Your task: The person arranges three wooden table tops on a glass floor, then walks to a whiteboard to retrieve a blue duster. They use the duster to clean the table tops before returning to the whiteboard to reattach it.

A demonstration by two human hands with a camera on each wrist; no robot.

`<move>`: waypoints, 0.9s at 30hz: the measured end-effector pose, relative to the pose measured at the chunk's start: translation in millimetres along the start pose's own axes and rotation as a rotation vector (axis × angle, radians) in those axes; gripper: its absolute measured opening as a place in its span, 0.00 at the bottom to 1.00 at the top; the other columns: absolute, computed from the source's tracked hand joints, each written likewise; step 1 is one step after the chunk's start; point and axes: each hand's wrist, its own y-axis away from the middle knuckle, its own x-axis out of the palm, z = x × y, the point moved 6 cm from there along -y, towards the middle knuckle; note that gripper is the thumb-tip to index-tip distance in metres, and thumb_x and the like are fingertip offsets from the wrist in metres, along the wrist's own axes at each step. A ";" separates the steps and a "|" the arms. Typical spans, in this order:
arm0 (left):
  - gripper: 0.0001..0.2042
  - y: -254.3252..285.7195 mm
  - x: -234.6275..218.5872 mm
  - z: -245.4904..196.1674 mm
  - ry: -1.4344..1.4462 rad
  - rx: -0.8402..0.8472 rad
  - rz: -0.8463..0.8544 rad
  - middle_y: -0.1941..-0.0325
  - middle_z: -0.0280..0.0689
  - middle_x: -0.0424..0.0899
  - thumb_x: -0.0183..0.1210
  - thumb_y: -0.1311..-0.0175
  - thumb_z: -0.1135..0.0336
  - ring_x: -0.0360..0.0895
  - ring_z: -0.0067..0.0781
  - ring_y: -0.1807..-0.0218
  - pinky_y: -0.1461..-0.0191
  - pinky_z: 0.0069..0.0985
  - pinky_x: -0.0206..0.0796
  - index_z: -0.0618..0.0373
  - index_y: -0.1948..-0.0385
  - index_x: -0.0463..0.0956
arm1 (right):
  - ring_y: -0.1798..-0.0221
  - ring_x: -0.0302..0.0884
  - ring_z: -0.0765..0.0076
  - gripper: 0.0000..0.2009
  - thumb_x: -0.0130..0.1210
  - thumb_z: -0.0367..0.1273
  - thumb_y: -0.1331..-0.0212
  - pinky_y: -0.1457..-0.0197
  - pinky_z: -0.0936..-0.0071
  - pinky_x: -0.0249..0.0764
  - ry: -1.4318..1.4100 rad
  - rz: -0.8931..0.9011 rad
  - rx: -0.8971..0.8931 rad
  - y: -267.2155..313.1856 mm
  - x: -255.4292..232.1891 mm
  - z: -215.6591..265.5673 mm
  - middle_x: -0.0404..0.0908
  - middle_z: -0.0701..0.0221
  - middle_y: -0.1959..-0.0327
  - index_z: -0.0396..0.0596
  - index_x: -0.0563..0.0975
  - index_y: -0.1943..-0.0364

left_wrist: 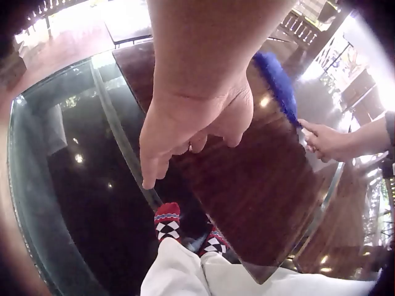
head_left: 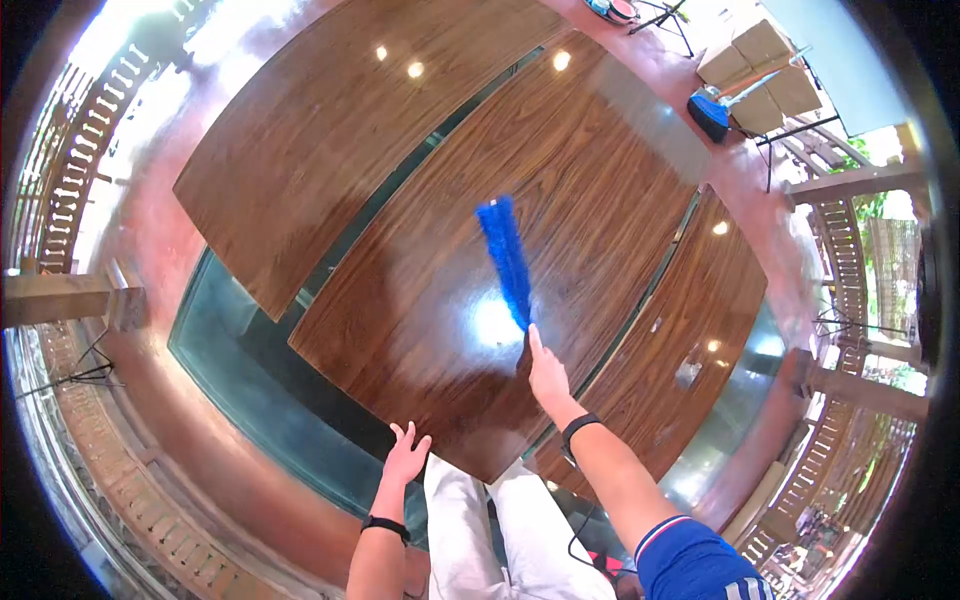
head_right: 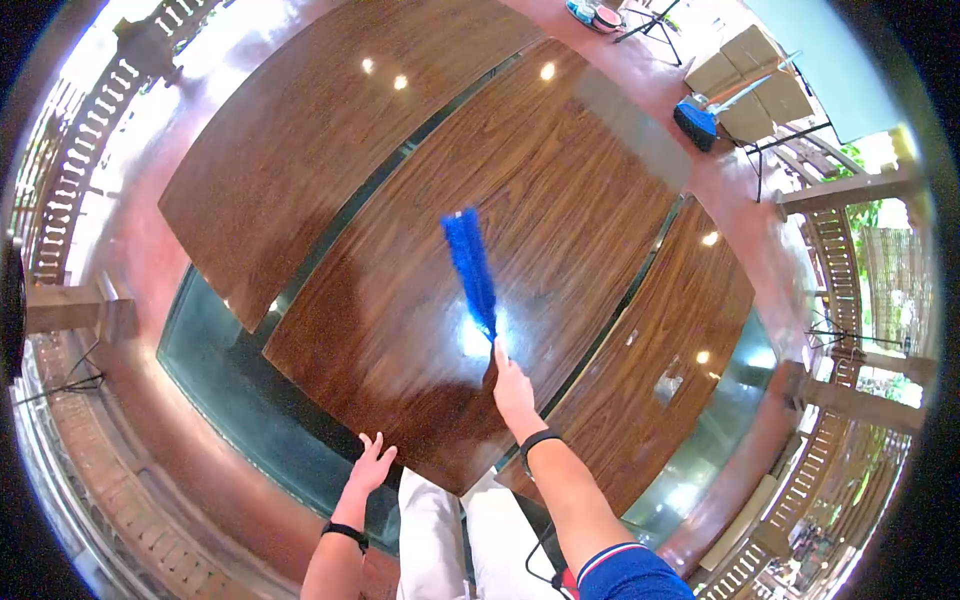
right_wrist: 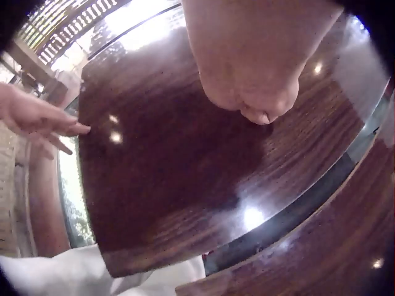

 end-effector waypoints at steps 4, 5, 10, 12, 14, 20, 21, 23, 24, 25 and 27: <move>0.36 -2.7 3.4 0.6 -0.027 -0.031 0.036 0.21 0.44 0.30 0.45 0.35 0.39 0.61 0.56 0.30 0.29 0.40 0.56 0.44 0.27 0.50 | 0.63 0.81 0.47 0.39 0.46 0.22 0.43 0.59 0.53 0.78 0.139 0.095 -0.158 53.9 41.4 25.1 0.78 0.57 0.62 0.63 0.47 0.26; 0.37 -3.1 5.1 3.3 -0.038 -0.026 0.033 0.21 0.43 0.30 0.45 0.36 0.39 0.61 0.56 0.31 0.29 0.40 0.56 0.43 0.27 0.49 | 0.66 0.82 0.51 0.39 0.47 0.23 0.43 0.63 0.58 0.79 0.182 0.078 -0.230 67.4 47.8 30.1 0.78 0.59 0.63 0.61 0.47 0.26; 0.35 -0.7 7.5 7.8 -0.013 0.020 -0.007 0.21 0.41 0.32 0.46 0.35 0.44 0.63 0.54 0.31 0.30 0.40 0.58 0.43 0.27 0.49 | 0.77 0.80 0.57 0.41 0.50 0.24 0.44 0.73 0.61 0.79 0.281 0.244 -0.390 128.4 92.7 52.3 0.75 0.64 0.71 0.62 0.46 0.26; 0.34 2.7 4.9 8.0 0.032 0.028 -0.033 0.21 0.41 0.34 0.48 0.36 0.46 0.64 0.53 0.32 0.31 0.39 0.58 0.44 0.28 0.51 | 0.75 0.80 0.52 0.40 0.48 0.22 0.43 0.71 0.57 0.78 0.190 0.297 -0.437 145.2 99.7 61.5 0.73 0.61 0.71 0.67 0.48 0.26; 0.33 8.9 2.0 9.3 0.073 0.060 -0.096 0.21 0.40 0.37 0.50 0.36 0.49 0.65 0.52 0.32 0.32 0.39 0.60 0.46 0.29 0.56 | 0.72 0.79 0.50 0.39 0.47 0.21 0.43 0.70 0.56 0.76 0.152 0.328 -0.453 143.5 97.7 65.5 0.73 0.60 0.70 0.68 0.49 0.27; 0.31 9.1 2.4 15.7 0.072 0.099 -0.116 0.21 0.35 0.38 0.51 0.36 0.51 0.68 0.51 0.35 0.34 0.40 0.63 0.45 0.30 0.58 | 0.59 0.74 0.42 0.33 0.41 0.20 0.41 0.55 0.53 0.72 0.000 0.024 -0.500 60.8 19.5 60.2 0.74 0.51 0.64 0.62 0.59 0.29; 0.32 9.4 2.6 15.3 0.071 0.109 -0.111 0.21 0.35 0.38 0.51 0.36 0.51 0.69 0.51 0.35 0.35 0.40 0.64 0.44 0.30 0.57 | 0.58 0.73 0.40 0.32 0.41 0.21 0.39 0.53 0.52 0.71 -0.072 -0.066 -0.436 41.6 -4.9 61.6 0.74 0.50 0.62 0.61 0.58 0.29; 0.32 6.1 9.5 21.2 0.091 0.136 -0.117 0.21 0.36 0.37 0.51 0.36 0.51 0.68 0.51 0.35 0.35 0.40 0.64 0.44 0.29 0.56 | 0.56 0.72 0.39 0.28 0.39 0.26 0.34 0.51 0.51 0.70 -0.117 -0.367 -0.443 2.6 -45.5 70.4 0.75 0.49 0.59 0.59 0.57 0.29; 0.32 3.1 11.3 23.5 0.099 0.152 -0.123 0.21 0.36 0.36 0.51 0.36 0.51 0.68 0.51 0.35 0.34 0.40 0.63 0.44 0.29 0.55 | 0.55 0.72 0.39 0.26 0.39 0.28 0.32 0.50 0.51 0.70 -0.091 -0.582 -0.512 -12.0 -62.1 77.7 0.75 0.50 0.58 0.58 0.57 0.29; 0.33 1.1 13.0 25.7 0.083 0.173 -0.123 0.21 0.38 0.34 0.51 0.36 0.52 0.68 0.51 0.34 0.34 0.40 0.63 0.45 0.29 0.54 | 0.55 0.73 0.40 0.25 0.38 0.29 0.31 0.50 0.52 0.70 -0.087 -0.592 -0.442 -29.2 -70.5 78.8 0.75 0.50 0.58 0.58 0.57 0.29; 0.33 -4.5 15.9 30.6 0.110 0.175 -0.110 0.21 0.39 0.34 0.51 0.36 0.52 0.67 0.51 0.33 0.33 0.40 0.62 0.45 0.29 0.54 | 0.56 0.74 0.42 0.24 0.39 0.31 0.30 0.50 0.52 0.71 -0.061 -0.539 -0.342 -50.6 -76.3 83.9 0.74 0.51 0.59 0.58 0.58 0.29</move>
